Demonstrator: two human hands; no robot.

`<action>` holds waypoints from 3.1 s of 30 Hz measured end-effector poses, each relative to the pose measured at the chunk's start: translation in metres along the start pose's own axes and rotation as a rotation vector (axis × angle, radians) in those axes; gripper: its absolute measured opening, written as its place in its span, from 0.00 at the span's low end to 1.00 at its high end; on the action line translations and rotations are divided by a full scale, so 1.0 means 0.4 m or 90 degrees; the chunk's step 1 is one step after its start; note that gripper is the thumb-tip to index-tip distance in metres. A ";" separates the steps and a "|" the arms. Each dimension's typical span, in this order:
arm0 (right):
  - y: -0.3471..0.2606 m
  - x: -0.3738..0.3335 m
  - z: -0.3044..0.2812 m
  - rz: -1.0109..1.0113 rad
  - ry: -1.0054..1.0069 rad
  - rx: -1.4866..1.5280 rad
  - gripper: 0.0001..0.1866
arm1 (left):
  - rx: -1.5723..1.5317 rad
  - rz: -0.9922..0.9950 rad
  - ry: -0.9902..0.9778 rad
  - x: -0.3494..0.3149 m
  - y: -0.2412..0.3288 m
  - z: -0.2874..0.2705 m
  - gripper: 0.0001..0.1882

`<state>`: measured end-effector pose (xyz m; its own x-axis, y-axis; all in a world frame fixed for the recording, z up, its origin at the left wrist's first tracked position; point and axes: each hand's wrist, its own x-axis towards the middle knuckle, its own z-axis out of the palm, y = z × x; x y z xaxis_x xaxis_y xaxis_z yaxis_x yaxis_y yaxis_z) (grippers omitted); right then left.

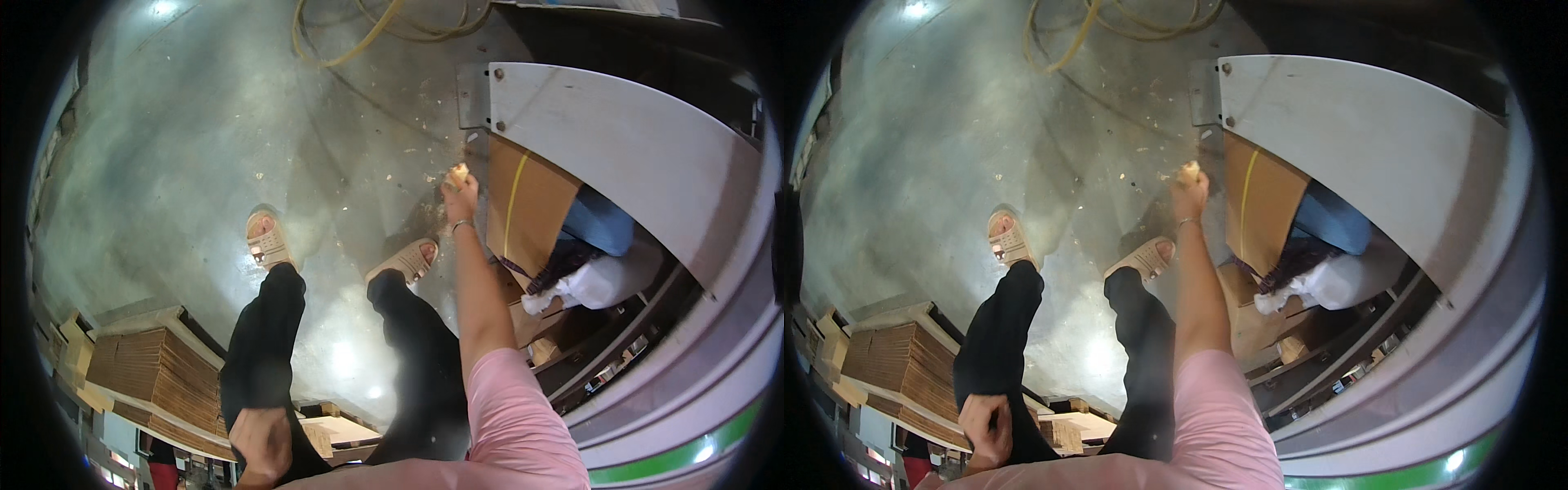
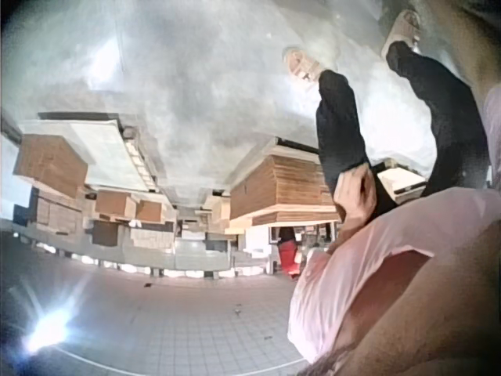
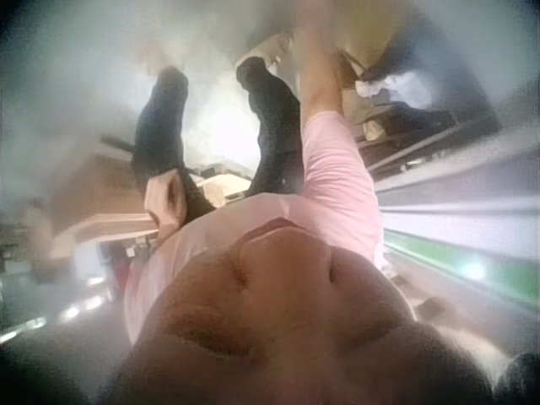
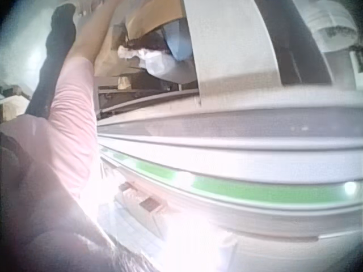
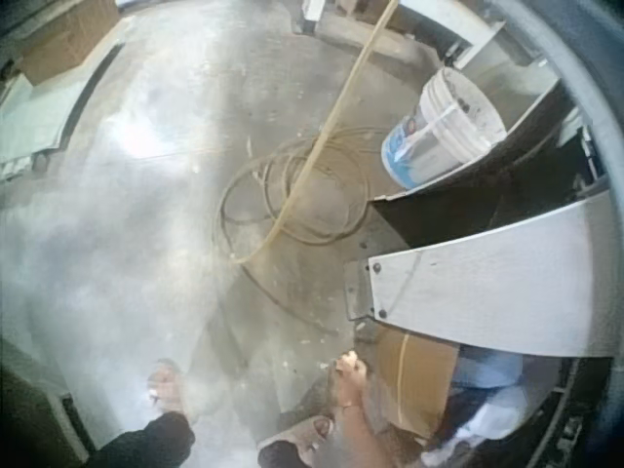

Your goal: The person aligns wooden strips on a table and applies a liquid substance to their edges with a sponge before wiping them down with a cloth.

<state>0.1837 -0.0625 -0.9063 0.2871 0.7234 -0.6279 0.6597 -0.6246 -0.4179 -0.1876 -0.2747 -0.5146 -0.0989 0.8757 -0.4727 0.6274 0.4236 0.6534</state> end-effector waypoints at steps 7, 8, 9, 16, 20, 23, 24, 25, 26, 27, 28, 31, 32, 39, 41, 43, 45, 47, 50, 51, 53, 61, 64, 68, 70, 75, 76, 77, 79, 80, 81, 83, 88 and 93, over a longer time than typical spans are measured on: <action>-0.325 -0.442 -0.117 0.284 -0.119 0.734 0.16 | 0.054 -0.106 0.013 -0.062 0.071 0.032 0.01; -0.378 -0.501 -0.151 0.280 -0.148 0.829 0.15 | 0.073 -0.105 0.016 -0.075 0.065 0.043 0.01; -0.433 -0.559 -0.189 0.272 -0.180 0.924 0.14 | 0.093 -0.103 0.022 -0.088 0.059 0.055 0.01; -0.816 -0.920 -0.533 0.108 -0.473 1.137 0.14 | 0.041 -0.161 -0.040 -0.210 0.069 0.053 0.07; -0.947 -1.010 -0.698 -0.007 -0.570 1.122 0.09 | -0.083 -0.181 -0.070 -0.227 0.106 -0.057 0.10; -1.061 -1.111 -0.839 -0.111 -0.617 1.073 0.05 | -0.191 -0.231 0.025 -0.230 0.059 -0.127 0.11; -1.113 -1.157 -0.894 -0.157 -0.577 1.023 0.04 | -0.253 -0.239 0.065 -0.238 0.061 -0.157 0.11; -1.159 -1.190 -0.946 -0.196 -0.534 0.973 0.03 | -0.317 -0.247 0.101 -0.247 0.062 -0.183 0.11; -1.175 -1.172 -0.979 -0.261 -0.467 0.909 0.05 | -0.276 -0.266 0.092 -0.257 0.055 -0.208 0.11; -1.209 -1.156 -1.015 -0.320 -0.399 0.835 0.07 | -0.242 -0.288 0.083 -0.258 0.047 -0.222 0.11; -1.249 -1.147 -1.049 -0.341 -0.232 0.801 0.06 | -0.209 -0.312 0.074 -0.263 0.041 -0.230 0.11; -1.319 -1.060 -1.184 -0.488 0.024 0.687 0.14 | -0.189 -0.294 0.006 -0.272 0.050 -0.255 0.11; -1.328 -1.012 -1.220 -0.486 0.109 0.609 0.16 | -0.143 -0.282 -0.014 -0.260 0.055 -0.270 0.11; -1.417 -0.730 -1.379 -0.454 0.398 0.206 0.21 | 0.030 -0.197 -0.087 -0.094 0.111 -0.408 0.16; -1.451 -0.658 -1.419 -0.426 0.423 0.172 0.22 | 0.015 -0.169 -0.076 0.001 0.140 -0.447 0.17; -1.510 -0.631 -1.465 -0.422 0.447 0.144 0.22 | -0.092 -0.187 -0.043 0.116 0.105 -0.499 0.14; -1.526 -0.577 -1.482 -0.420 0.520 0.114 0.23 | -0.181 -0.213 -0.016 0.205 0.095 -0.536 0.13; -1.493 -0.498 -1.487 -0.414 0.652 0.097 0.24 | -0.135 -0.183 -0.007 0.309 0.140 -0.598 0.12; -1.471 -0.586 -1.459 -0.367 0.449 0.163 0.22 | 0.046 -0.110 -0.022 0.409 0.219 -0.689 0.10; -1.448 -0.644 -1.451 -0.349 0.375 0.198 0.21 | 0.082 -0.076 -0.031 0.440 0.293 -0.717 0.09; -1.358 -0.757 -1.410 -0.417 0.306 0.270 0.17 | 0.106 0.043 -0.005 0.573 0.334 -0.703 0.07; -0.951 -1.316 -1.213 -0.143 0.187 0.412 0.08 | -0.074 0.526 -0.159 0.624 1.326 -0.608 0.07; -0.817 -1.439 -1.142 0.006 0.327 0.444 0.07 | -0.051 0.751 -0.276 0.556 1.530 -0.448 0.10; -0.726 -1.542 -1.098 0.147 0.508 0.629 0.06 | 0.215 1.084 -0.255 0.419 1.620 -0.245 0.28; -0.687 -1.577 -1.103 0.162 0.602 0.698 0.05 | 0.359 1.091 -0.292 0.385 1.592 -0.180 0.37; -0.532 -1.619 -1.242 0.066 0.770 0.672 0.06 | 0.400 1.019 -0.277 0.469 1.488 -0.107 0.23; -0.495 -1.634 -1.307 0.080 0.763 0.620 0.07 | 0.279 0.870 -0.332 0.460 1.502 -0.119 0.20; -0.463 -1.655 -1.382 0.094 0.756 0.568 0.07 | 0.159 0.717 -0.378 0.432 1.541 -0.147 0.17; -0.384 -1.660 -1.536 0.049 0.785 0.411 0.09 | -0.042 0.593 -0.440 0.316 1.627 -0.202 0.13; -0.336 -1.635 -1.615 -0.036 0.839 0.288 0.10 | -0.122 0.626 -0.467 0.204 1.682 -0.223 0.11; -0.291 -1.603 -1.694 -0.123 0.884 0.164 0.11 | -0.201 0.656 -0.490 0.092 1.732 -0.234 0.10; -0.262 -1.550 -1.864 -0.235 0.885 0.038 0.14 | -0.165 0.849 -0.573 -0.108 1.836 -0.221 0.11; -0.229 -1.325 -2.088 -0.327 0.787 -0.187 0.23 | -0.121 1.060 -0.483 -0.336 1.962 0.004 0.17; -0.230 -1.264 -2.066 -0.290 0.707 -0.207 0.26 | 0.206 1.264 -0.311 -0.237 1.539 0.150 0.24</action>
<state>0.5517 -0.1276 -0.0076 0.3146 0.8113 0.4928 0.9492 -0.2650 -0.1698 0.2544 -0.1110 -0.1029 0.8691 -0.1534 0.4702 -0.3123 -0.9074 0.2812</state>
